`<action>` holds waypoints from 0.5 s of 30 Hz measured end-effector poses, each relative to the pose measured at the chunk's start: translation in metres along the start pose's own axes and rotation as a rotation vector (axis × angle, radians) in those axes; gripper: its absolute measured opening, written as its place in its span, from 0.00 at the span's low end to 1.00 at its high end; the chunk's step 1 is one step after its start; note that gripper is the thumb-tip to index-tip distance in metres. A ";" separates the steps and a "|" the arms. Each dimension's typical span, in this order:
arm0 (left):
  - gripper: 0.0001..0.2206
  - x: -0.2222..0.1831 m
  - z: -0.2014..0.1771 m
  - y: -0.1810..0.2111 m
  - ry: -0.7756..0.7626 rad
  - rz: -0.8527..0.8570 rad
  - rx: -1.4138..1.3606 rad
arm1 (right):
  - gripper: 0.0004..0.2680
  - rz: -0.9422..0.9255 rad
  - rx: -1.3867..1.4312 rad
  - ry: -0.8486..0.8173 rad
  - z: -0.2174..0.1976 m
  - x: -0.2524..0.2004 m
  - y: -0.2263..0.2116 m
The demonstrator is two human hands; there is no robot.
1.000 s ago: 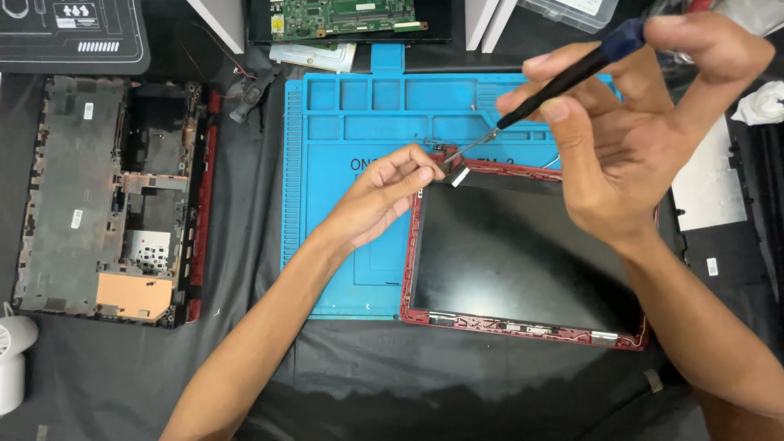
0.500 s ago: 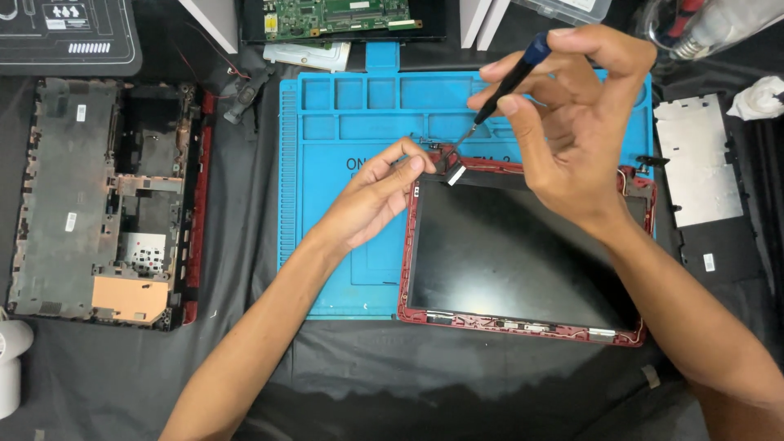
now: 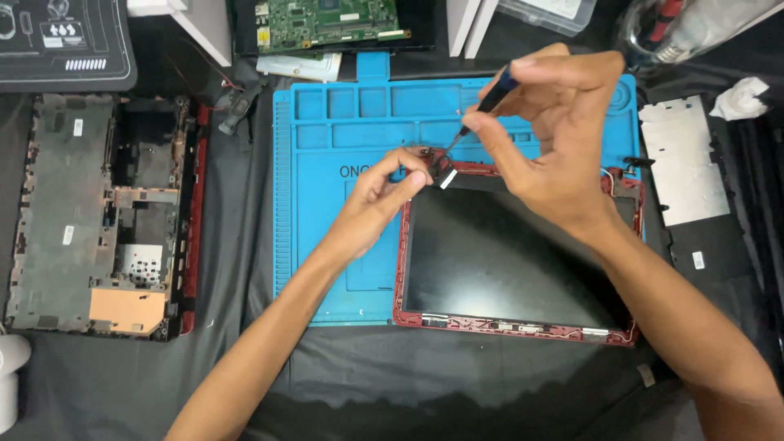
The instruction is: Disassemble parts of a laptop including the screen bezel, hinges, and internal components.
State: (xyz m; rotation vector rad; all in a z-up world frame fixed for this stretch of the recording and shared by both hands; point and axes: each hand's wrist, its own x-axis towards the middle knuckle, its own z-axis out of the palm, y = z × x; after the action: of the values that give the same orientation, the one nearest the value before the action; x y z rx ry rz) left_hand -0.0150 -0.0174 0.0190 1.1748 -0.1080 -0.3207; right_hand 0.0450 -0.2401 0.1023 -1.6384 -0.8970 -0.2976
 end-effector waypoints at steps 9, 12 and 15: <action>0.05 -0.003 0.024 -0.002 0.102 0.206 0.454 | 0.22 -0.023 0.089 0.079 0.011 0.000 -0.003; 0.05 -0.001 0.024 0.006 0.087 0.231 0.540 | 0.22 -0.078 0.103 0.150 0.010 -0.004 0.003; 0.06 -0.002 0.022 0.022 0.055 0.242 0.655 | 0.20 -0.047 0.085 0.162 0.009 -0.007 0.007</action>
State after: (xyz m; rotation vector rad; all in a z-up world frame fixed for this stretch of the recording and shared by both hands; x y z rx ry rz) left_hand -0.0178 -0.0287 0.0483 1.7967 -0.3219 -0.0304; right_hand 0.0422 -0.2346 0.0904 -1.4939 -0.8147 -0.4136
